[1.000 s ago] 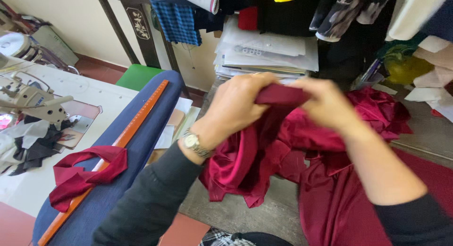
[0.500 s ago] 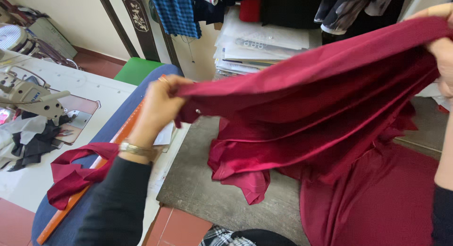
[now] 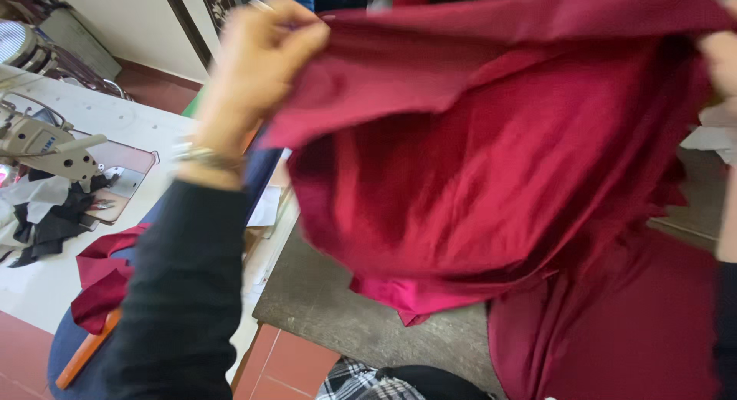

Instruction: The person folds a large piece of maroon fabric on a wooden table, smoothing it out and aligning the edges. They then pick up a smaller piece of the same fabric, fold it, and place it on top of the larger folded piece.

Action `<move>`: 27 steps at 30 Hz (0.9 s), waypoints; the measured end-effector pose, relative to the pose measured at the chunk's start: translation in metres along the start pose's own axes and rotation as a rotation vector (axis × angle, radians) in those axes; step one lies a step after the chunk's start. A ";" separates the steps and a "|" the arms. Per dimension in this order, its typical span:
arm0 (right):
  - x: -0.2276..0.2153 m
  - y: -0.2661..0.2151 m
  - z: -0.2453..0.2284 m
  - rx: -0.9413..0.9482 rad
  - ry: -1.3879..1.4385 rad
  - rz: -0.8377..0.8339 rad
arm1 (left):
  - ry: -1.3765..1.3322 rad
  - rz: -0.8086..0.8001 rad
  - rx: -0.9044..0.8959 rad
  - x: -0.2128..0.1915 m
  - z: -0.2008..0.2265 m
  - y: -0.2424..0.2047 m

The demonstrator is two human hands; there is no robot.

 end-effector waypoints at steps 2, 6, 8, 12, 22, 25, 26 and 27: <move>0.048 -0.006 -0.059 0.002 -0.024 0.025 | 0.194 0.082 0.307 0.035 -0.034 0.024; 0.111 -0.088 -0.241 -0.032 -0.471 -0.085 | 0.070 0.055 0.138 0.126 -0.124 0.007; 0.147 -0.141 -0.329 -0.430 -0.211 -0.044 | -0.012 -0.084 -0.084 0.178 -0.173 -0.015; 0.253 -0.291 -0.376 -0.889 -0.226 -0.334 | -0.020 -0.198 -0.255 0.210 -0.198 -0.065; 0.321 -0.409 -0.264 -0.613 -0.102 -0.856 | 0.304 -0.198 -0.113 0.220 -0.200 -0.129; 0.318 -0.412 -0.262 -0.639 -0.036 -0.752 | 0.327 -0.226 -0.231 0.230 -0.234 -0.130; 0.319 -0.412 -0.259 -0.638 -0.024 -0.693 | 0.374 -0.246 -0.250 0.235 -0.245 -0.130; 0.313 -0.404 -0.264 -0.637 -0.026 -0.688 | 0.375 -0.246 -0.245 0.236 -0.248 -0.127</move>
Point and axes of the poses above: each hand's wrist, its own y-axis towards the middle knuckle, its own x-axis out of the palm, z = x × y, the point moved 7 cm from there along y, towards the middle knuckle, and after that the axes turned 9 degrees about -z, right-handed, at the moved point
